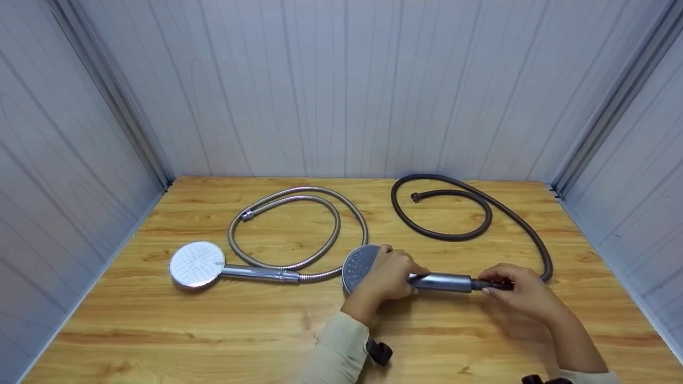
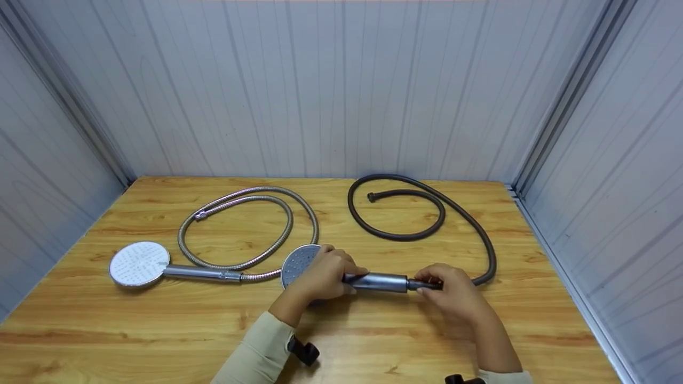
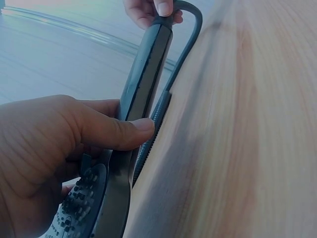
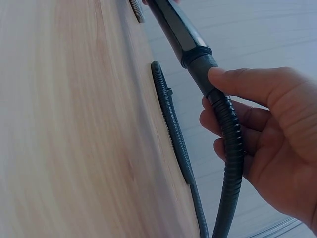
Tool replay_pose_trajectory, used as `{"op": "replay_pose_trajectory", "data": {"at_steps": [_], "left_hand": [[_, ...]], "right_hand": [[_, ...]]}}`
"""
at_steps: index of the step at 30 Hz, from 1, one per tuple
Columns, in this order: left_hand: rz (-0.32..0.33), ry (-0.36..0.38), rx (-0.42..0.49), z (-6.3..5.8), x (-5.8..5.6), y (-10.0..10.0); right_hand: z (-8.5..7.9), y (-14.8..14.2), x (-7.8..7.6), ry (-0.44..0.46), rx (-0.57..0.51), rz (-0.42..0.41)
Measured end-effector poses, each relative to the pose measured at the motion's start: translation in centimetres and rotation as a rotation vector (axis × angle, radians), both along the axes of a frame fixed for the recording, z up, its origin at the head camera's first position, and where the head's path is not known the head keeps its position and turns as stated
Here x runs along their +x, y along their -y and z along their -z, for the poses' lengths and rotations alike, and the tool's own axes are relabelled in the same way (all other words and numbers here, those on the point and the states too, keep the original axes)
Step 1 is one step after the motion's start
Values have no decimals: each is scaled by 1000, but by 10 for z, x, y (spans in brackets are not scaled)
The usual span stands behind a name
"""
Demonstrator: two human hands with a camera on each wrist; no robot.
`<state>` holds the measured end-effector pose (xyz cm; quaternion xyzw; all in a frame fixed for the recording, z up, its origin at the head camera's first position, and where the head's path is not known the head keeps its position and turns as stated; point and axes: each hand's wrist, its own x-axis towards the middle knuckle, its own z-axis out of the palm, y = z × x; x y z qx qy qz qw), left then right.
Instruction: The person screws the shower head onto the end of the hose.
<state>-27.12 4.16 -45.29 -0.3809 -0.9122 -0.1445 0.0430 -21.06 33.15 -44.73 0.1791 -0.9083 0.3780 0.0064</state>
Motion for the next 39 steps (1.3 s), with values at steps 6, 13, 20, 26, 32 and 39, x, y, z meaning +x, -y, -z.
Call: {"op": "replay_pose_trajectory", "data": {"at_steps": [6, 13, 20, 26, 32, 39], "left_hand": [[4, -14, 12, 0, 0, 0], [15, -18, 24, 0, -1, 2], [15, 1, 27, 0, 0, 2], [8, 4, 27, 1, 0, 2], [7, 22, 19, 0, 1, 1], [-1, 15, -8, -2, 1, 0]], "right_hand": [[1, 0, -1, -38, 25, -3], [1, 0, -1, -21, 52, 17], [1, 0, -2, -2, 60, 0], [-1, 0, -1, 28, 69, -10], [-1, 1, 0, 35, 69, -5], [3, 2, -1, -84, 54, -18]]}}
